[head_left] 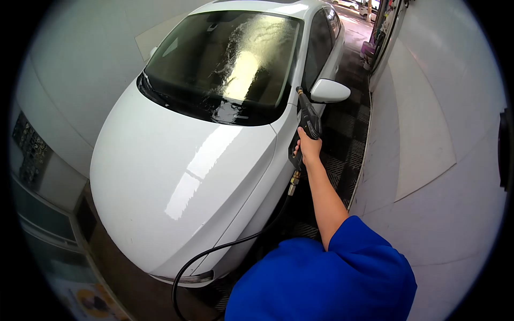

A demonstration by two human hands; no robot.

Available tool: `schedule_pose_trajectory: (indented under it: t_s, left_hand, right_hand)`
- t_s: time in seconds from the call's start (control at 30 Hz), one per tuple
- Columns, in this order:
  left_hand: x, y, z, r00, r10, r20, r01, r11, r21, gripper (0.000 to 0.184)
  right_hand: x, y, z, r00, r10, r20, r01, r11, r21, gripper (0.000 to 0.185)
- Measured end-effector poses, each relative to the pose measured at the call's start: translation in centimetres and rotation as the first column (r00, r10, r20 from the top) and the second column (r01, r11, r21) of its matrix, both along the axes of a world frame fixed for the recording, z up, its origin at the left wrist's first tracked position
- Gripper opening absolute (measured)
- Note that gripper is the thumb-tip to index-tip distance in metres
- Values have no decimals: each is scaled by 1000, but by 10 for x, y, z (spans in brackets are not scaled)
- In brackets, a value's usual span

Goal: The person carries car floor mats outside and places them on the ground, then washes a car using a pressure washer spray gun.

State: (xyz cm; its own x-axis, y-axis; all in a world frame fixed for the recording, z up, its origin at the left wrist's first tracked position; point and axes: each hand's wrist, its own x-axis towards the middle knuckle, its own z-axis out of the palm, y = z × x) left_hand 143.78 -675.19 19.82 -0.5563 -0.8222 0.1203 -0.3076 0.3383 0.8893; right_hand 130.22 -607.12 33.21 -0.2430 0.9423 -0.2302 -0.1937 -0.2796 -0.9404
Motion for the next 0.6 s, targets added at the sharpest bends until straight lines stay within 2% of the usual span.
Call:
schedule_pose_trajectory:
  t_s: [0.07, 0.1, 0.23, 0.3, 0.33, 0.4, 0.43, 0.5, 0.53, 0.6]
  left_hand:
    - [-4, 13, 12, 999, 40, -34, -36, 994, 100, 26]
    - [-4, 19, 18, 995, 81, -64, -67, 977, 204, 27]
    - [-3, 37, 29, 999, 53, 8, -54, 979, 195, 29]
    - [-6, 58, 45, 993, 95, -70, -69, 950, 304, 28]
    - [-5, 60, 43, 993, 99, -65, -74, 949, 305, 28]
    - [-4, 64, 38, 998, -48, -28, 52, 989, 136, 27]
    - [-4, 69, 40, 999, -46, -27, 49, 989, 138, 27]
    - [-6, 83, 43, 990, -8, -139, 44, 965, 260, 26]
    - [-10, 95, 53, 990, -6, -140, 43, 963, 264, 26]
    - [-16, 118, 78, 970, 82, -231, 41, 876, 481, 27]
  right_hand:
    - [-9, 6, -3, 1000, -8, -10, 8, 1000, 1, 25]
    - [-12, 8, -3, 1000, -8, -7, 8, 1000, 8, 25]
    - [-21, 21, -3, 999, -24, 32, 23, 998, 60, 24]
    - [-25, 28, -1, 999, -26, 24, 25, 998, 64, 24]
    - [-26, 31, 0, 999, -32, 12, 31, 997, 66, 24]
    - [-29, 39, 5, 999, -40, 17, 38, 996, 76, 24]
    - [-29, 41, 8, 999, -51, 18, 49, 995, 84, 23]
    - [-30, 46, 15, 998, -58, 18, 56, 993, 100, 27]
    - [-31, 49, 18, 998, -67, 17, 65, 992, 112, 31]
    - [-33, 57, 22, 998, -67, 13, 65, 989, 132, 31]
